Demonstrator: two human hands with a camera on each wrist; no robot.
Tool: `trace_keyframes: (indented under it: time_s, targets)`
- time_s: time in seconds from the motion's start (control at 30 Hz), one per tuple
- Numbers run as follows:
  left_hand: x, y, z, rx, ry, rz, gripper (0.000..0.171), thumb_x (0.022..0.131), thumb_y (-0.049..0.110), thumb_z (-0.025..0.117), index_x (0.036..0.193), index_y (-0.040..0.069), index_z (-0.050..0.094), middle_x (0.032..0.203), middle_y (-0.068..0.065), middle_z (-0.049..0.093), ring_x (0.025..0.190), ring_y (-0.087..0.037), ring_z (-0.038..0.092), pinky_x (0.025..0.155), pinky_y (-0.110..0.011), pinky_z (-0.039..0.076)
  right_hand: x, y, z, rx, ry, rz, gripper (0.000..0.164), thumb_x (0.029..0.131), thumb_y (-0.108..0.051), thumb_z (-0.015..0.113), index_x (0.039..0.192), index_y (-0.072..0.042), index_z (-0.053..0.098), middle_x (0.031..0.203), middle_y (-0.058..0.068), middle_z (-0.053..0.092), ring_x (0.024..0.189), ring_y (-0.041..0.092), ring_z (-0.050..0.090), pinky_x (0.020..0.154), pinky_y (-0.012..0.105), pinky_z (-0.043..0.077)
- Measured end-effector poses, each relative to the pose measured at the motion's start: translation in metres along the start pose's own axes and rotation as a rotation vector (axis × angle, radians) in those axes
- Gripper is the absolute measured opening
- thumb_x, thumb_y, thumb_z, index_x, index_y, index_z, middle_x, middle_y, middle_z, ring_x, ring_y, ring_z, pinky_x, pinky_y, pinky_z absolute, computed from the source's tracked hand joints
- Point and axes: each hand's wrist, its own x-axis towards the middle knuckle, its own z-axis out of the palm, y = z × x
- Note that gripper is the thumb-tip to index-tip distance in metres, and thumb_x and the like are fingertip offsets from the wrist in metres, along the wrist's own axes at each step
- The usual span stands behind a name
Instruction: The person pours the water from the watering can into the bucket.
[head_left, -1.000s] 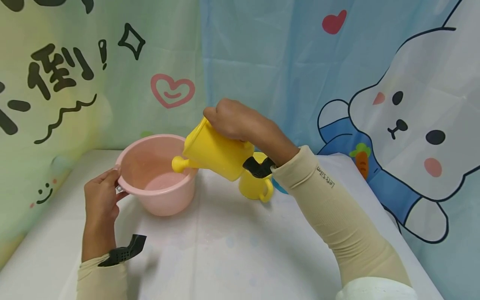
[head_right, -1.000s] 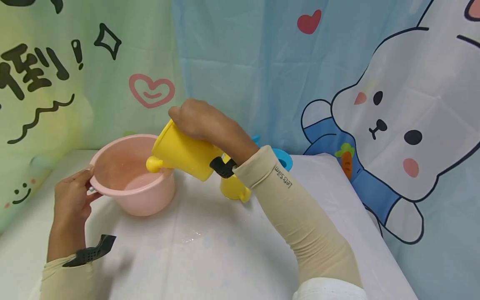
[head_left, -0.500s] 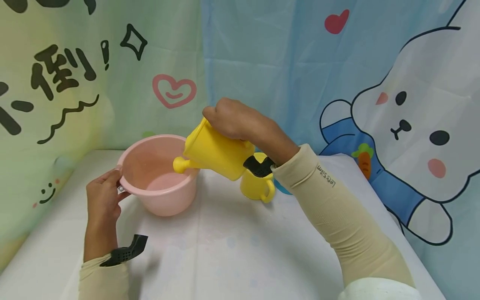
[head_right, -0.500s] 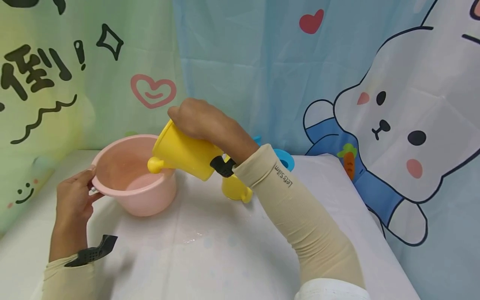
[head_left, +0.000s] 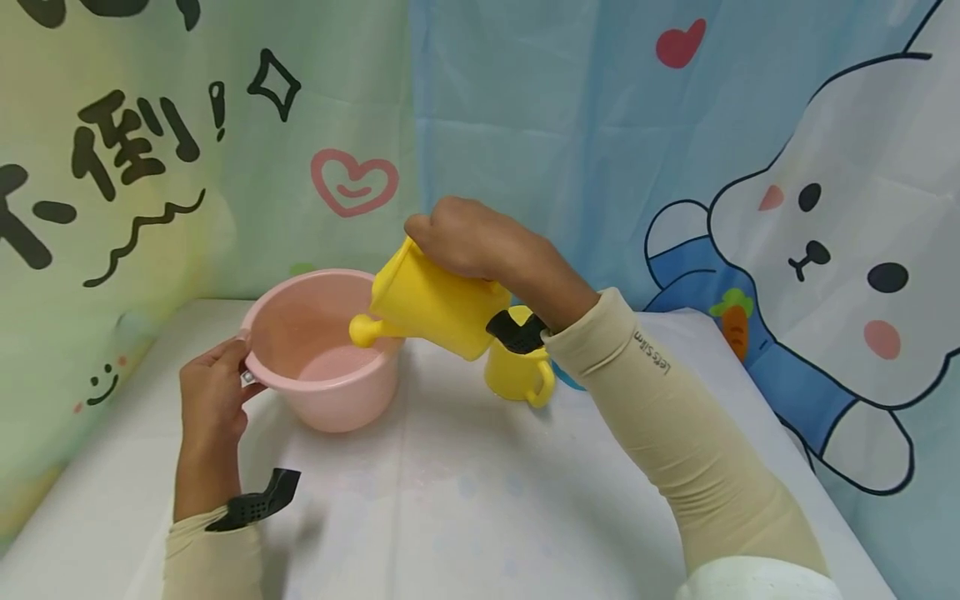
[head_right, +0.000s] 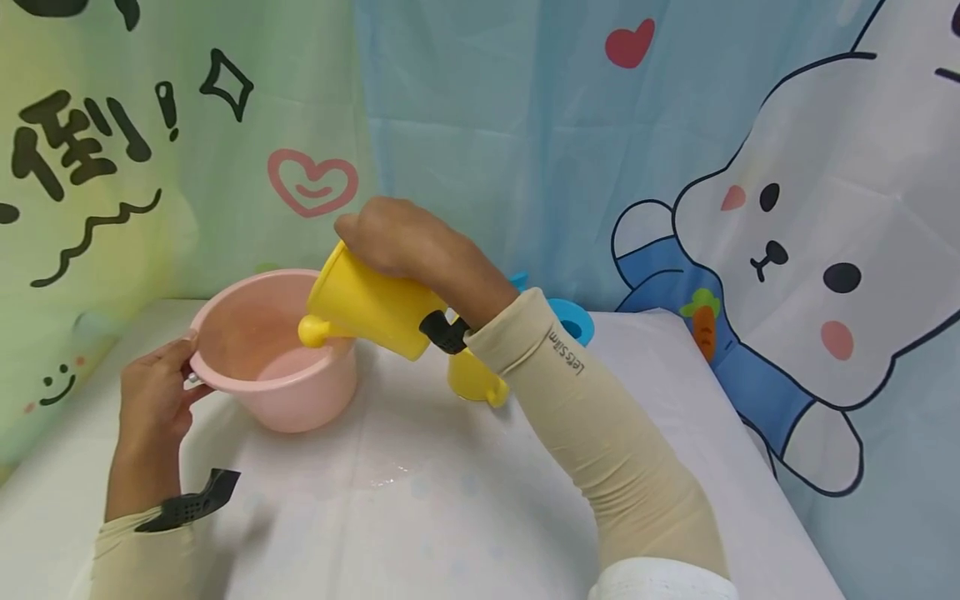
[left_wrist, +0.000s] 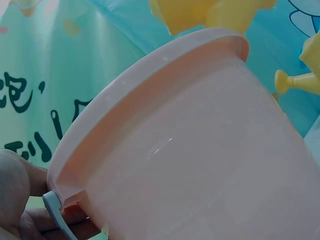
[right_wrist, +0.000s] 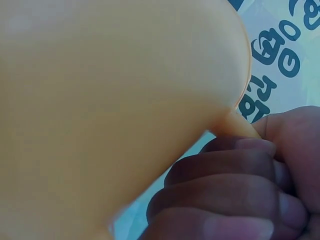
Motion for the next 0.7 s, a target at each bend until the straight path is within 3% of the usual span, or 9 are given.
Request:
trace_keyframes:
  time_s: [0.7]
  targets:
    - [0.0,-0.0001,-0.0012,0.01,-0.002,-0.024,0.047,0.098,0.036,0.058,0.133,0.007,0.06,0.118,-0.007,0.056,0.097,-0.018,0.055,0.062,-0.021,0.056,0.0034,-0.0042,0.0016,-0.015,-0.008,-0.009,0.038,0.101,-0.039,0.03,0.097,-0.008,0.052,0.091,0.009,0.056,0.074,0.022,0.057,0.062,0.03,0.046]
